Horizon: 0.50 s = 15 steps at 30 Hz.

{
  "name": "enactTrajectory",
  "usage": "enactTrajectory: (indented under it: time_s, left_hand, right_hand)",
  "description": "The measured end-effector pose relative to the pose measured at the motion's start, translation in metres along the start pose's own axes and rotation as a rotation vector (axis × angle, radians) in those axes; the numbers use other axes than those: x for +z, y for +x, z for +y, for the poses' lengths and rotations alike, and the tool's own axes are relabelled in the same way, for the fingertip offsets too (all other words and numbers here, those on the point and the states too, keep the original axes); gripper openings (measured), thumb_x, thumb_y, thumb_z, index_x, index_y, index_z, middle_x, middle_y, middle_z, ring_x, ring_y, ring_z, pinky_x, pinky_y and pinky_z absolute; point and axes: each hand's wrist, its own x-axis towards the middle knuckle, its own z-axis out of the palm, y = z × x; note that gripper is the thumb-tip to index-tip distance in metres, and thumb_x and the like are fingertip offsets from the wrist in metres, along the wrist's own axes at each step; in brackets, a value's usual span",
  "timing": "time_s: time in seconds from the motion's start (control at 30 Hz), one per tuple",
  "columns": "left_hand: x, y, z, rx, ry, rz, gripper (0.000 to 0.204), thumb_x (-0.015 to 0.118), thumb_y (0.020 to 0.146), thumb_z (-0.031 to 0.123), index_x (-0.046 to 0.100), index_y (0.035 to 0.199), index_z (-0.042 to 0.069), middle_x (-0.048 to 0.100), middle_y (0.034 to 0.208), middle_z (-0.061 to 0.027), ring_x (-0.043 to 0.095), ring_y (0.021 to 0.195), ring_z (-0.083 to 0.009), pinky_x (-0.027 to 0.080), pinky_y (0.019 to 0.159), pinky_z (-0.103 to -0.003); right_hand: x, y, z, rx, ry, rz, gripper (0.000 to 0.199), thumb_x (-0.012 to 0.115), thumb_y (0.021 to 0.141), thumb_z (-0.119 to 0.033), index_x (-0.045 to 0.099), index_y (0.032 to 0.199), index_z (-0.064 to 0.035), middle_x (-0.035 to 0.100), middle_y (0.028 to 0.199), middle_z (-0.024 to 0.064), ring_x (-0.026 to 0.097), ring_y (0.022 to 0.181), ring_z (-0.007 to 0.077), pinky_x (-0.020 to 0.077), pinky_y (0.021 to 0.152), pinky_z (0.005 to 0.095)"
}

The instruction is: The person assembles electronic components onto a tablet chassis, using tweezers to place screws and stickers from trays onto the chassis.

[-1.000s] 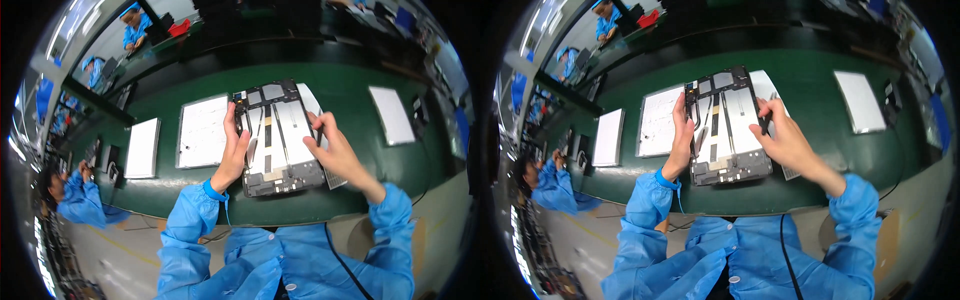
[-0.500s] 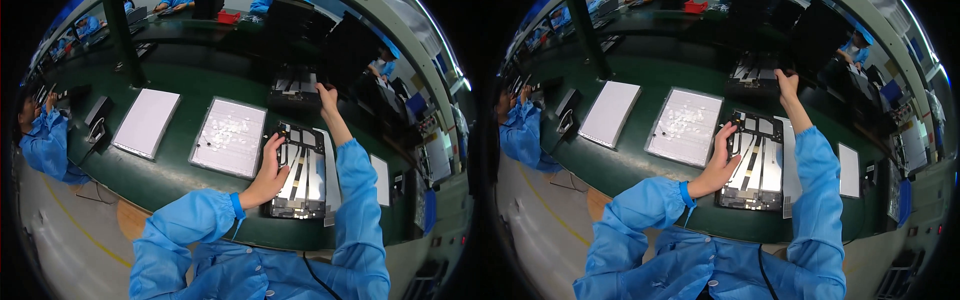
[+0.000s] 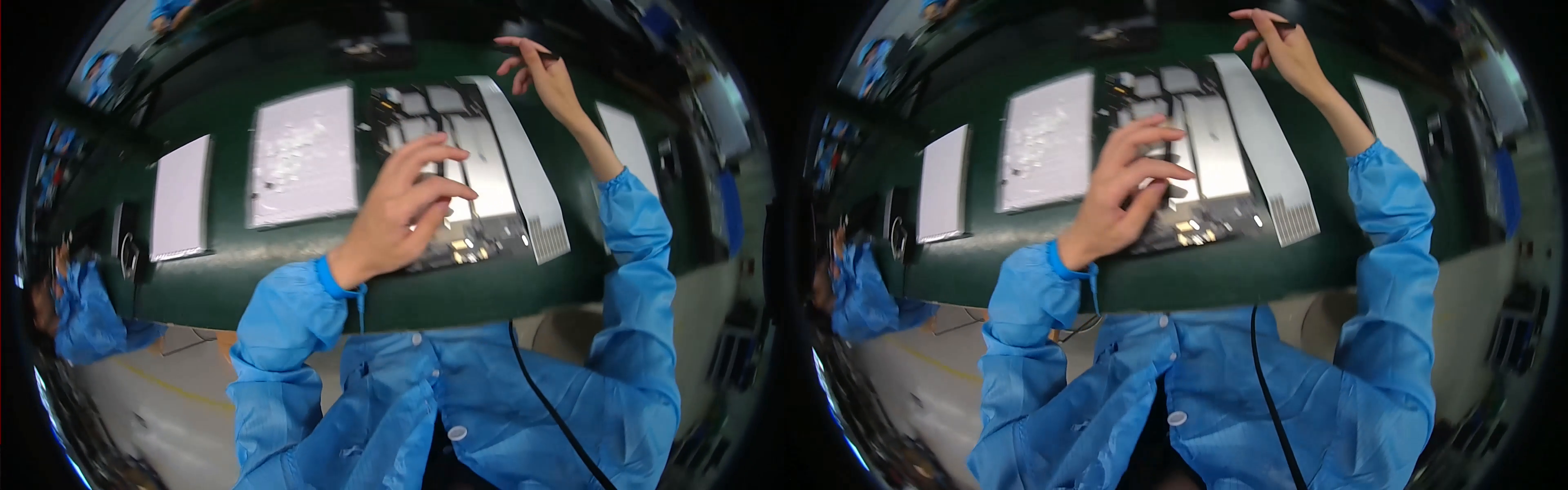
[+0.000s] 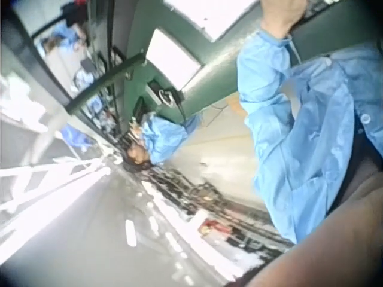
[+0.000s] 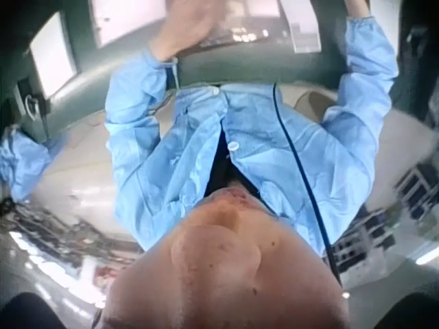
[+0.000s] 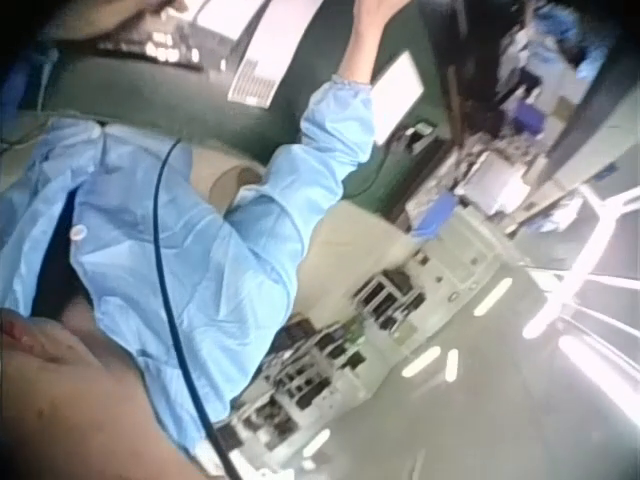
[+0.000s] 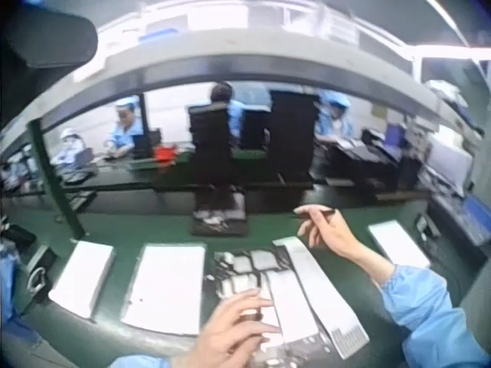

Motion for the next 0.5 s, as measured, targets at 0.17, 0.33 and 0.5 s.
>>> enactTrajectory:
  time_s: [0.17,0.33,0.5]
  left_hand:
    - [0.032,0.040,0.042,0.108,0.136,-0.455,0.025,0.069,0.083,0.013,0.071,0.108,0.016,0.056,0.122,-0.0131,0.049,0.125,-0.0357,0.034,0.113,-0.054]
    - [0.079,0.056,0.067,0.176,0.439,-0.701,0.037,0.061,0.091,0.042,0.068,0.121,0.022,0.054,0.127,-0.0183,0.045,0.130,-0.0371,0.025,0.118,-0.056]
    - [0.096,0.062,0.059,0.180,0.664,-0.911,0.048,0.050,0.096,0.054,0.065,0.131,0.025,0.058,0.131,-0.0188,0.046,0.133,-0.0350,0.022,0.120,-0.052]
  right_hand:
    - [-0.039,-0.126,0.023,0.217,0.176,0.150,0.039,0.052,0.103,-0.037,0.070,0.111,-0.0037,0.061,0.076,0.0005,0.052,0.055,0.0047,0.0424,0.052,0.0194]
    - [-0.037,-0.189,0.000,0.383,0.540,0.042,0.024,0.067,0.096,-0.024,0.070,0.101,-0.0012,0.067,0.075,0.0050,0.063,0.063,0.0091,0.0466,0.052,0.0200]
    - [-0.028,-0.201,-0.016,0.389,0.437,-0.082,0.026,0.070,0.093,-0.025,0.071,0.098,0.0006,0.070,0.079,0.0061,0.063,0.064,0.0086,0.0463,0.050,0.0202]
